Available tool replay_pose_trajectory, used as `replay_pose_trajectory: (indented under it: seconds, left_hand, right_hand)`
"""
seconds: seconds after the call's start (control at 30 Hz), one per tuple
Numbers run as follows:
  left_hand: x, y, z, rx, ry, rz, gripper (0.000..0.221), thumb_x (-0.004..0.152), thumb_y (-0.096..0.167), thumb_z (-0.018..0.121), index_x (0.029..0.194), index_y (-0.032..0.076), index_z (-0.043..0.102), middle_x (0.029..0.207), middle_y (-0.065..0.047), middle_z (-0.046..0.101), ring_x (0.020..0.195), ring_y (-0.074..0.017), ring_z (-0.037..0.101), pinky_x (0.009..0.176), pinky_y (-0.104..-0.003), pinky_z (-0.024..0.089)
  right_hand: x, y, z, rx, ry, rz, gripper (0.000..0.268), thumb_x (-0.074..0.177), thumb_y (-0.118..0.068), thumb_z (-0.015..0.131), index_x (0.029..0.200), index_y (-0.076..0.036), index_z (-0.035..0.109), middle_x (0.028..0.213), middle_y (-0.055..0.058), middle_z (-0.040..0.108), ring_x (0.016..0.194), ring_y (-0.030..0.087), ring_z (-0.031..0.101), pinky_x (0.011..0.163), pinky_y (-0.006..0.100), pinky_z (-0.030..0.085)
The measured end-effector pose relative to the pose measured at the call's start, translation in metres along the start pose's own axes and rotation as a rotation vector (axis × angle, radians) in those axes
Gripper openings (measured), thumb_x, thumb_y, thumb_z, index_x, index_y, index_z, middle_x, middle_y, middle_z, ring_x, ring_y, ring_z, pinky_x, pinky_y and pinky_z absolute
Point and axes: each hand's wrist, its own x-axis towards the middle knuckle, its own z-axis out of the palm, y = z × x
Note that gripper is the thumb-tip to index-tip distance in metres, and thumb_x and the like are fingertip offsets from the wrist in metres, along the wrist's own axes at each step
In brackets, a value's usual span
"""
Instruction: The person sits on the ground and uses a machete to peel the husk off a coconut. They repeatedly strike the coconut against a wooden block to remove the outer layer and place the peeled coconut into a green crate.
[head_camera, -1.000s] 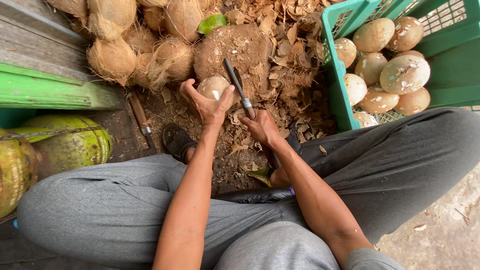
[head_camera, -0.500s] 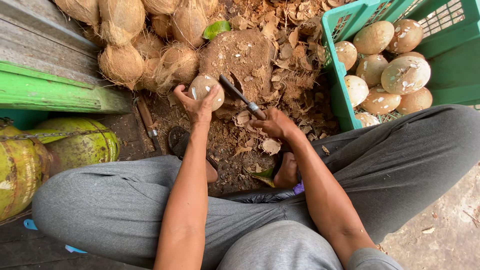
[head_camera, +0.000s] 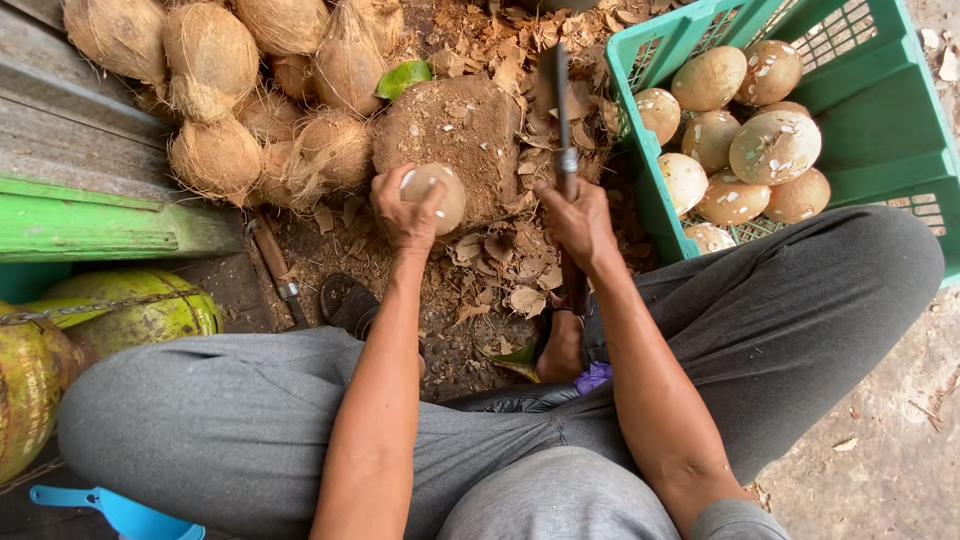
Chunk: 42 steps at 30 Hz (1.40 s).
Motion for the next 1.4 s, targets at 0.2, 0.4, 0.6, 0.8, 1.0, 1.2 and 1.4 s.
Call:
replay_pose_trajectory:
  seconds: [0.2, 0.4, 0.6, 0.8, 1.0, 1.2, 1.4]
  left_hand:
    - [0.033, -0.023, 0.012, 0.076, 0.152, -0.173, 0.052, 0.069, 0.062, 0.07, 0.098, 0.019, 0.066, 0.105, -0.006, 0.057, 0.097, -0.0228, 0.058, 0.076, -0.046, 0.049]
    - [0.04, -0.026, 0.023, 0.143, 0.176, -0.235, 0.048, 0.074, 0.065, 0.066, 0.085, 0.019, 0.063, 0.088, -0.001, 0.06, 0.081, -0.0183, 0.06, 0.066, -0.038, 0.048]
    - [0.035, -0.027, 0.023, 0.124, 0.11, -0.316, 0.054, 0.077, 0.067, 0.068, 0.081, 0.014, 0.061, 0.089, -0.003, 0.059, 0.082, -0.0181, 0.061, 0.067, -0.04, 0.051]
    - [0.035, -0.014, 0.026, -0.358, 0.017, -0.146, 0.046, 0.075, 0.059, 0.073, 0.086, 0.015, 0.067, 0.101, -0.007, 0.062, 0.099, -0.0227, 0.062, 0.086, -0.05, 0.051]
    - [0.014, -0.015, -0.017, -0.008, -0.106, -0.015, 0.053, 0.067, 0.057, 0.075, 0.099, 0.016, 0.066, 0.106, -0.009, 0.062, 0.101, -0.0258, 0.062, 0.089, -0.055, 0.051]
    - [0.014, 0.009, -0.044, 0.059, -0.378, 0.054, 0.077, 0.057, 0.06, 0.087, 0.112, 0.011, 0.064, 0.114, -0.012, 0.064, 0.111, -0.0301, 0.063, 0.097, -0.057, 0.049]
    - [0.002, 0.028, -0.043, -0.128, -0.233, -0.379, 0.078, 0.05, 0.057, 0.084, 0.112, 0.014, 0.066, 0.11, -0.009, 0.068, 0.109, -0.0283, 0.068, 0.096, -0.056, 0.053]
  right_hand:
    - [-0.012, 0.016, 0.054, -0.171, -0.111, 0.077, 0.031, 0.097, -0.037, 0.065, 0.078, -0.016, 0.052, 0.061, -0.003, 0.054, 0.046, 0.01, 0.048, 0.041, 0.029, 0.047]
    - [-0.016, 0.036, 0.08, -0.441, -0.163, -0.018, 0.04, 0.098, -0.038, 0.069, 0.072, -0.013, 0.052, 0.06, -0.002, 0.049, 0.048, 0.011, 0.044, 0.047, 0.034, 0.045]
    - [-0.014, 0.047, 0.083, -0.421, -0.104, -0.166, 0.024, 0.097, -0.03, 0.065, 0.084, -0.01, 0.064, 0.061, 0.001, 0.059, 0.05, 0.012, 0.052, 0.048, 0.036, 0.046]
    - [0.012, 0.05, 0.07, -0.567, -0.149, 0.086, 0.034, 0.098, -0.033, 0.066, 0.079, -0.004, 0.065, 0.059, 0.007, 0.059, 0.046, 0.016, 0.05, 0.044, 0.038, 0.04]
    - [0.019, 0.071, 0.056, -0.358, -0.141, 0.158, 0.04, 0.1, -0.04, 0.062, 0.074, -0.01, 0.058, 0.063, 0.004, 0.059, 0.044, 0.014, 0.05, 0.04, 0.036, 0.045]
    - [0.028, 0.074, 0.055, -0.494, -0.154, 0.202, 0.039, 0.101, -0.039, 0.062, 0.078, -0.009, 0.055, 0.066, 0.005, 0.059, 0.047, 0.014, 0.052, 0.042, 0.034, 0.047]
    - [0.033, 0.084, 0.059, -0.466, -0.155, 0.123, 0.036, 0.1, -0.034, 0.065, 0.078, -0.009, 0.052, 0.066, 0.003, 0.053, 0.046, 0.013, 0.046, 0.039, 0.032, 0.045]
